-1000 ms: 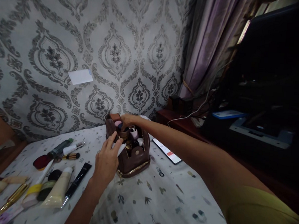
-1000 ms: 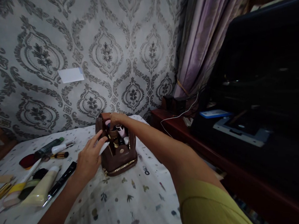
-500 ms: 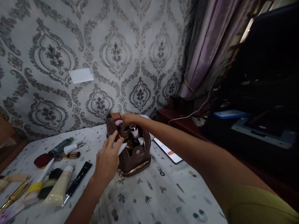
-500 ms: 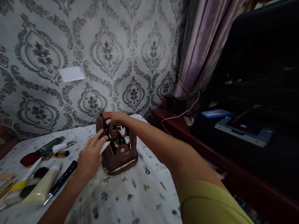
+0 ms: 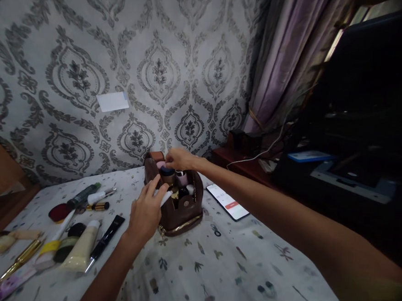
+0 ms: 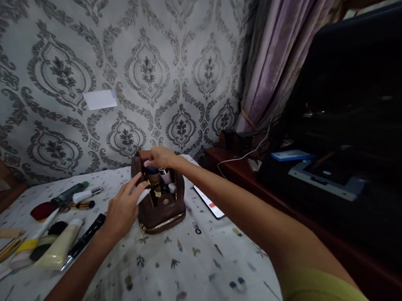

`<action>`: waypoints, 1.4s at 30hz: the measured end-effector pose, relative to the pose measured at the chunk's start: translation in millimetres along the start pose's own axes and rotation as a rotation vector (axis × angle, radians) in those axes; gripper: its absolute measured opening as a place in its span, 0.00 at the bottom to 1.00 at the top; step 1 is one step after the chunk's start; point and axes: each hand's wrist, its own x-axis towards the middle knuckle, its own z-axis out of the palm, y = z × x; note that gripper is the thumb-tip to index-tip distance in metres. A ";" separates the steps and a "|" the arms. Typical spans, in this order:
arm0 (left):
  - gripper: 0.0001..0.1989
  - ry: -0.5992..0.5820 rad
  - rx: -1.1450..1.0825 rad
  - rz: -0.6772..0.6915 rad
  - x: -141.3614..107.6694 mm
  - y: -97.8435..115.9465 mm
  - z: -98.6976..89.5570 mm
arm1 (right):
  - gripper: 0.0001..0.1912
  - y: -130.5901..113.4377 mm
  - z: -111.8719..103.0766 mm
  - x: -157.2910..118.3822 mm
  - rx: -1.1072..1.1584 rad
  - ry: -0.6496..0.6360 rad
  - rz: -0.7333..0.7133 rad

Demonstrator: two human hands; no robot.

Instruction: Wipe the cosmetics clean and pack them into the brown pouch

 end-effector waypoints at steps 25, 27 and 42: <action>0.39 -0.069 -0.145 -0.088 -27.5 -8.6 -13.7 | 0.15 9.3 29.9 -46.0 -0.190 0.282 -0.148; 0.36 -0.063 -0.209 -0.120 -39.0 -17.9 -14.7 | 0.13 -1.9 35.7 -57.1 -0.194 0.398 -0.201; 0.20 0.130 -1.446 -0.886 -104.5 -33.3 13.2 | 0.06 -141.5 185.0 -105.7 1.078 0.155 -0.322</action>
